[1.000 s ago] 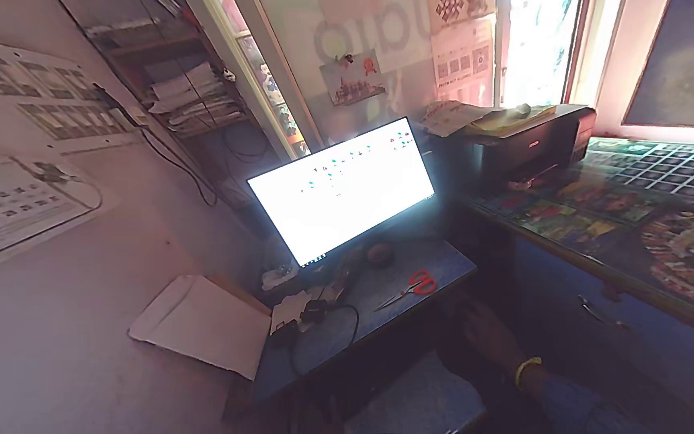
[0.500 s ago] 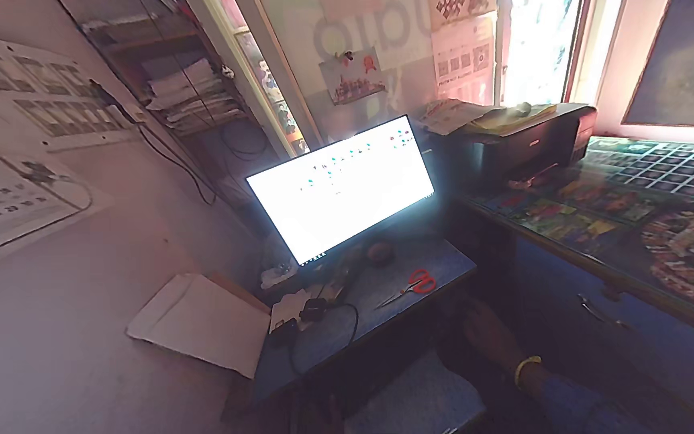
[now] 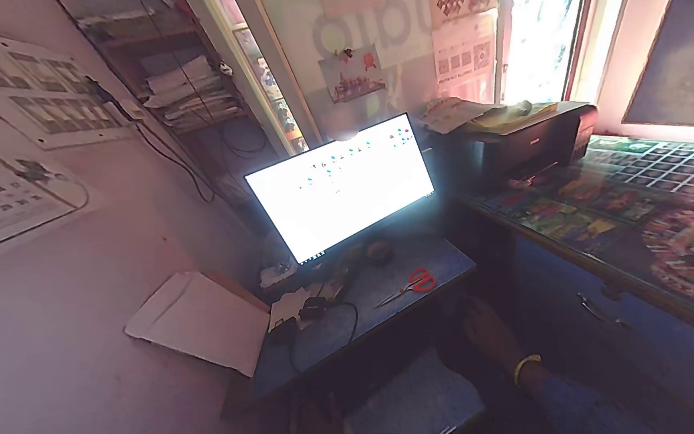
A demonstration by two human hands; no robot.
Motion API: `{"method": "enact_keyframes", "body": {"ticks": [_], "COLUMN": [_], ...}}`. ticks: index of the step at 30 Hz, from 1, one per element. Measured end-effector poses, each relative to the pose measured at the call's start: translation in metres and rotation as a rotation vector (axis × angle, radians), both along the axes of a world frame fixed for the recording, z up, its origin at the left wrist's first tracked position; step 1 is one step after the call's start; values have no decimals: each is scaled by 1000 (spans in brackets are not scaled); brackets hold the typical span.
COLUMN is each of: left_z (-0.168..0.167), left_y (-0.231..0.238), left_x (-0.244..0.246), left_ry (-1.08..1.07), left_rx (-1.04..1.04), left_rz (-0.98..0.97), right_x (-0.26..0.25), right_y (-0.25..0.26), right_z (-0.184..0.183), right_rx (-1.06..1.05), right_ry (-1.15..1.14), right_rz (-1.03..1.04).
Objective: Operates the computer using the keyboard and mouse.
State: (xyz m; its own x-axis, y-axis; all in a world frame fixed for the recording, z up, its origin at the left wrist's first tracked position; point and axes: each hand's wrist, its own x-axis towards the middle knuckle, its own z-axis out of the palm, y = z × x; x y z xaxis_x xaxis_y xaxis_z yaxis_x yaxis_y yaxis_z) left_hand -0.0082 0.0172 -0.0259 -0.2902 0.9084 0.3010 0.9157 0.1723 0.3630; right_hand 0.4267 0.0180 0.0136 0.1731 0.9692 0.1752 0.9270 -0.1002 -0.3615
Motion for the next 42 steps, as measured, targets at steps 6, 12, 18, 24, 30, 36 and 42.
{"method": "enact_keyframes", "body": {"ticks": [6, 12, 18, 24, 30, 36, 42], "left_z": [-1, -1, 0, 1, 1, 1, -1], "left_y": [0, 1, 1, 0, 0, -3, -2], "left_x": [0, 1, -1, -2, -2, 0, -1], "left_ry": [11, 7, 5, -10, -5, -13, -25], "left_rx": [-4, -23, -11, -9, 2, 26, -4], "left_rz": [-11, 2, -8, -19, -16, -12, -5], "right_x": [-1, 0, 0, 0, -1, 1, 1], "right_y": [-2, -3, -1, 1, 1, 0, 0], "right_z": [1, 4, -1, -3, -2, -3, -5], "right_rx": [5, 6, 40, 42, 61, 35, 62], "right_ry": [4, 2, -19, -8, -13, -18, -33], "right_rz": [-1, -15, -19, -27, -23, -17, -16]}}
